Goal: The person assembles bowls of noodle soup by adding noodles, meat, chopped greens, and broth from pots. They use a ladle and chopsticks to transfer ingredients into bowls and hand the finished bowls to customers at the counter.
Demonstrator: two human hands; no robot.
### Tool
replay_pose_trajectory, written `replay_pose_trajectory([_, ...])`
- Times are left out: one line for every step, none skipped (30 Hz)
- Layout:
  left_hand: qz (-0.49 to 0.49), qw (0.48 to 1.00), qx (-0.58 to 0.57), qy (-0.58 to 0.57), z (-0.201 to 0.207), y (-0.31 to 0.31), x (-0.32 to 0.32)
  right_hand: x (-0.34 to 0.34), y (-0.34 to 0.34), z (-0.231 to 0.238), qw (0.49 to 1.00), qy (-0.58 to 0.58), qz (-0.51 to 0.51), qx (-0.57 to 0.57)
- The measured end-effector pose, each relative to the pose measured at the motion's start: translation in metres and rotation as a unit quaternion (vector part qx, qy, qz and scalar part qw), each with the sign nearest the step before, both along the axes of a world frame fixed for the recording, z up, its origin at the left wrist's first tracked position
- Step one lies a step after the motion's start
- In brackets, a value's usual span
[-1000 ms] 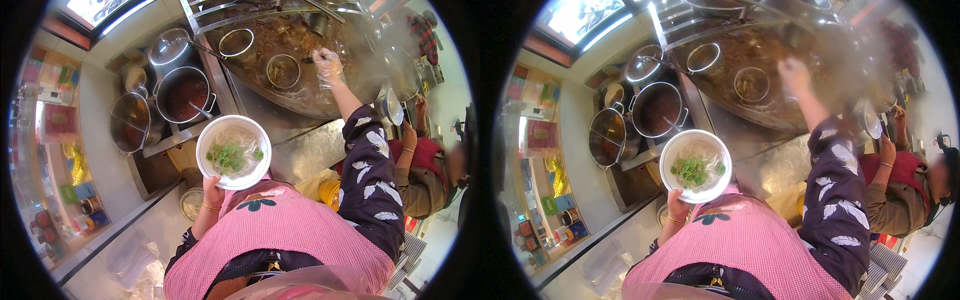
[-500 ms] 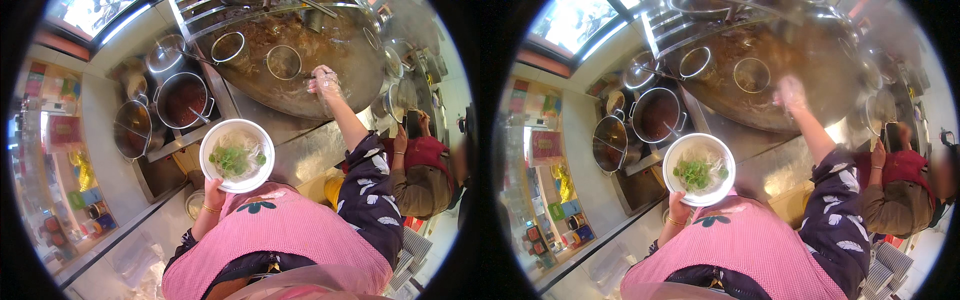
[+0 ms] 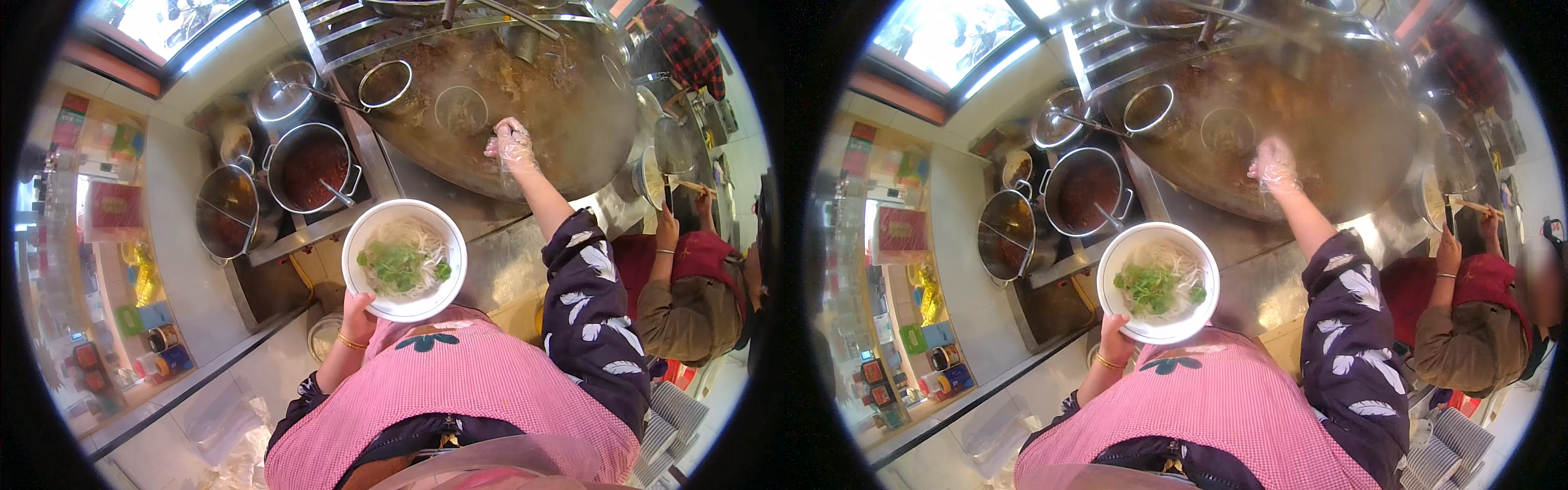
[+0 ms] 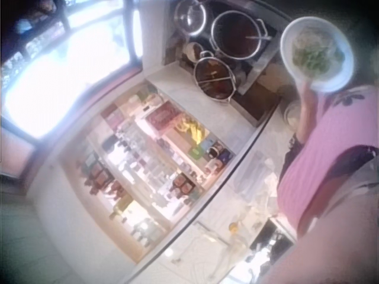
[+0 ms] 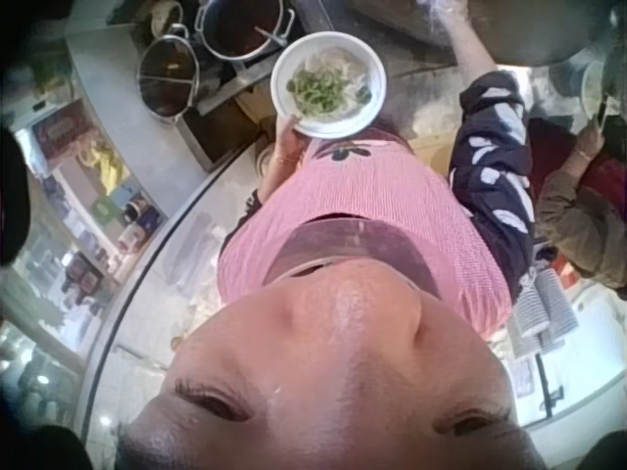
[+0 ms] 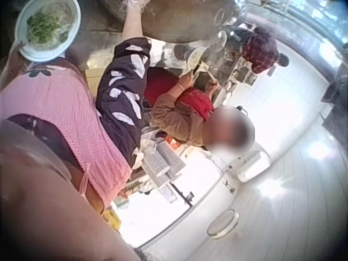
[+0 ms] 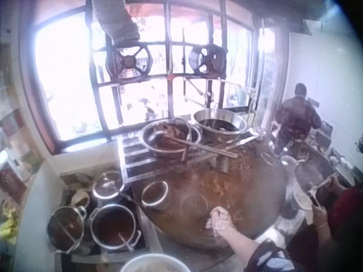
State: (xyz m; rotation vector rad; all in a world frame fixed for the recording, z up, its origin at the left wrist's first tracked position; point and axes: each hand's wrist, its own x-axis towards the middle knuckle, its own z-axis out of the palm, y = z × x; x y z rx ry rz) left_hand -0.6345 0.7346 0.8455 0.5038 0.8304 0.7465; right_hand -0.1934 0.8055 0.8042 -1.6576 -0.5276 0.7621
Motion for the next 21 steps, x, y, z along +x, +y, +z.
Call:
replay_pose_trajectory([0.001,1.000,0.010,-0.017,0.001,0.000,0.000,0.000,0.003,-0.001,1.000,0.020,0.022,-0.011])
replay_pose_trajectory([0.001,1.000,0.000,0.001,0.001,0.000,0.000,0.005,0.002,0.001,1.000,-0.009,0.003,-0.013])
replay_pose_trajectory([-0.001,1.000,0.001,0.004,0.001,0.000,0.000,0.011,0.002,0.002,0.997,-0.035,-0.033,-0.056])
replay_pose_trajectory([-0.005,1.000,0.012,-0.006,0.001,0.001,0.000,0.016,0.000,0.002,0.996,-0.024,-0.070,-0.053])
replay_pose_trajectory([-0.006,1.000,-0.001,0.007,0.001,0.001,0.000,0.022,-0.002,0.004,0.996,-0.004,-0.070,-0.062])
replay_pose_trajectory([-0.011,1.000,-0.001,0.009,0.001,0.002,0.000,0.021,-0.004,0.001,0.997,0.017,-0.045,-0.059])
replay_pose_trajectory([-0.015,1.000,0.007,0.009,0.000,0.003,0.001,0.022,-0.005,0.001,0.999,-0.003,-0.039,-0.027])
replay_pose_trajectory([-0.018,1.000,0.002,0.009,0.001,0.004,0.001,0.018,-0.006,-0.002,0.999,-0.048,0.010,-0.013])
replay_pose_trajectory([-0.019,1.000,0.006,0.008,0.001,0.005,0.002,0.011,-0.006,-0.005,0.993,-0.078,0.085,-0.009])
replay_pose_trajectory([-0.020,1.000,0.015,0.003,0.002,0.005,0.003,0.006,-0.007,-0.007,0.979,-0.152,0.137,-0.015])
replay_pose_trajectory([-0.018,1.000,0.013,0.006,0.003,0.006,0.004,-0.001,-0.007,-0.007,0.880,-0.457,0.126,0.009])
replay_pose_trajectory([-0.017,1.000,0.013,0.008,0.005,0.006,0.005,-0.005,-0.008,-0.007,0.870,-0.471,0.142,-0.031])
replay_pose_trajectory([-0.015,1.000,0.018,0.002,0.007,0.005,0.005,-0.008,-0.010,-0.004,0.856,-0.491,0.155,-0.054])
replay_pose_trajectory([-0.014,1.000,0.010,0.012,0.009,0.006,0.007,-0.009,-0.011,0.000,0.875,-0.445,0.180,-0.060])
replay_pose_trajectory([-0.012,1.000,0.008,0.011,0.011,0.006,0.007,-0.006,-0.014,0.006,0.891,-0.406,0.193,-0.061])
replay_pose_trajectory([-0.013,1.000,0.021,-0.003,0.013,0.006,0.007,-0.002,-0.017,0.014,0.904,-0.367,0.207,-0.070])
replay_pose_trajectory([-0.018,1.000,0.000,0.001,0.015,0.008,0.008,0.003,-0.018,0.021,0.948,-0.269,0.160,-0.062])
replay_pose_trajectory([-0.027,1.000,-0.008,-0.008,0.017,0.010,0.008,0.009,-0.020,0.029,0.978,-0.167,0.113,-0.062])
replay_pose_trajectory([-0.033,0.999,-0.008,-0.022,0.018,0.012,0.008,0.013,-0.021,0.035,0.994,-0.069,0.080,-0.038])
replay_pose_trajectory([-0.032,0.999,-0.017,-0.026,0.019,0.016,0.010,0.016,-0.021,0.040,0.998,-0.057,0.018,0.006])
replay_pose_trajectory([-0.027,0.999,-0.020,-0.037,0.020,0.019,0.012,0.018,-0.022,0.043,0.999,-0.045,0.015,0.006])
